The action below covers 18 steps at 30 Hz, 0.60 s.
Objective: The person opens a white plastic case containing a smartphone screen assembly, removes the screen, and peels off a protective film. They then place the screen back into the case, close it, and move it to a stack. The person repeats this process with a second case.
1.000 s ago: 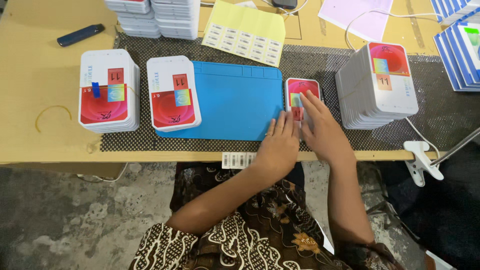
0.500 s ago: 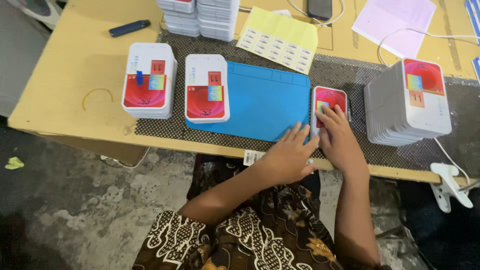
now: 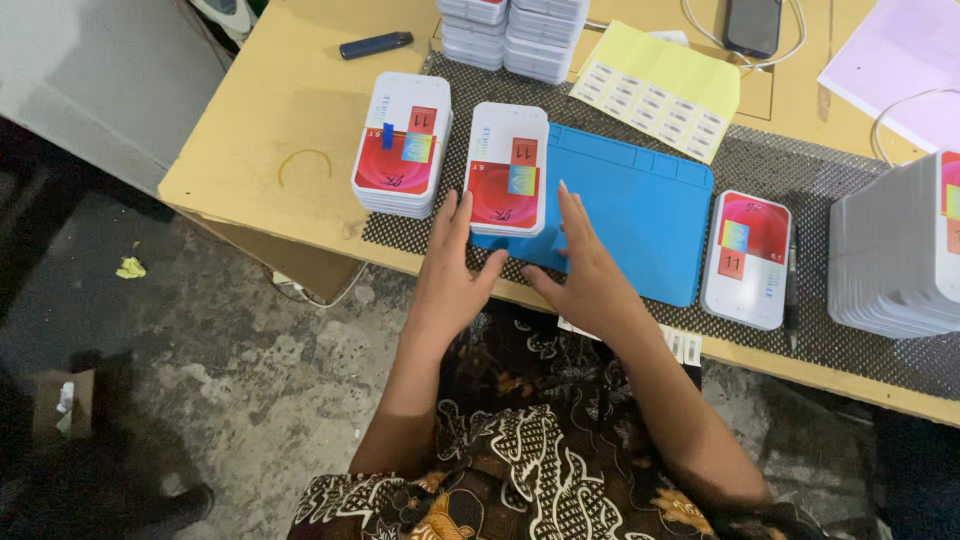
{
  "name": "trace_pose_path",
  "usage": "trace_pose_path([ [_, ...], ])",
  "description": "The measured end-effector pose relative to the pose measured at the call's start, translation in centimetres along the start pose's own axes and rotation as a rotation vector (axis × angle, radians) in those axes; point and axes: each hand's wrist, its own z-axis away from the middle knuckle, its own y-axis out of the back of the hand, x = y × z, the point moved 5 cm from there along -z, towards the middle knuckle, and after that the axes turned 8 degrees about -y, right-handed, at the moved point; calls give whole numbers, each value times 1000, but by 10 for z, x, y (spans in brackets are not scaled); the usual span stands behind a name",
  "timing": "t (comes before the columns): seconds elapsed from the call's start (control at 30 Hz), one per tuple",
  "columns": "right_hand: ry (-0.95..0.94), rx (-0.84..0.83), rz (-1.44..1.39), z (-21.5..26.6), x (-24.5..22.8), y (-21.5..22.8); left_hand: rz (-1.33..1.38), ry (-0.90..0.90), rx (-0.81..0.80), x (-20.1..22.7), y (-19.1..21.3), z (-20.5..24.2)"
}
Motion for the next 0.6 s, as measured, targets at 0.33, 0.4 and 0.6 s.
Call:
trace_pose_path([
  [0.33, 197, 359, 471, -31, 52, -19, -302, -199, 175, -21, -13, 4],
  [0.4, 245, 372, 371, -27, 55, -12, -249, -180, 188, -12, -7, 3],
  [0.6, 330, 510, 136, -23, 36, 32, -94, -317, 283, 4, -8, -3],
])
